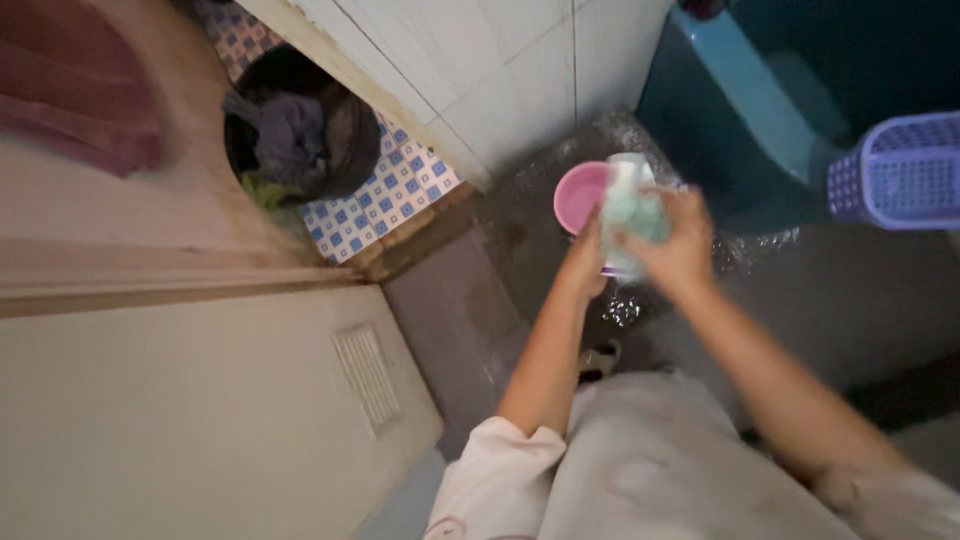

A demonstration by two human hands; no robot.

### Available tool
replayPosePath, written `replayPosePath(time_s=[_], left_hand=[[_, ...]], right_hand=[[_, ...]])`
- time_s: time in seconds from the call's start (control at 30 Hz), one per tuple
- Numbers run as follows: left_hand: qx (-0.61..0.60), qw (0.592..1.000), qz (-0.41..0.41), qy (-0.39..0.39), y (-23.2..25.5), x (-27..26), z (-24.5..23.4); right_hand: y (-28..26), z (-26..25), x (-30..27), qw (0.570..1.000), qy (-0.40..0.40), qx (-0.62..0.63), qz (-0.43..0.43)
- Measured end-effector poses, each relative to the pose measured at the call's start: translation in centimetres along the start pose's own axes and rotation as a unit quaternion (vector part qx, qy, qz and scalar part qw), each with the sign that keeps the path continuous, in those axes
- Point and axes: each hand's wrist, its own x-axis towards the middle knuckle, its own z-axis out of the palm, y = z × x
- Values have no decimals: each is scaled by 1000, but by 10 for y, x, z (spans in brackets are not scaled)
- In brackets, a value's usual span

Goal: The person cleans a bathroom floor and a small stool using a pink scoop and a cloth. They repeatedly scoop water from a basin, pour it onto the floor, and wipe the surfaces. They also handle a plastic basket and a clear plastic container, rinsing them with water.

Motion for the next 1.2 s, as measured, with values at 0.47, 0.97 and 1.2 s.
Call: replayPosePath(time_s=[0.47, 0.97, 1.2], left_hand=[[38, 992, -36, -112, 15, -9, 7], [18, 973, 228, -43, -3, 32, 9], [280, 941, 188, 14, 31, -29, 31]], right_hand=[[40, 12, 44, 914, -23, 328, 239], [-9, 22, 9, 989, -7, 130, 62], [-2, 8, 94, 818, -129, 392, 402]])
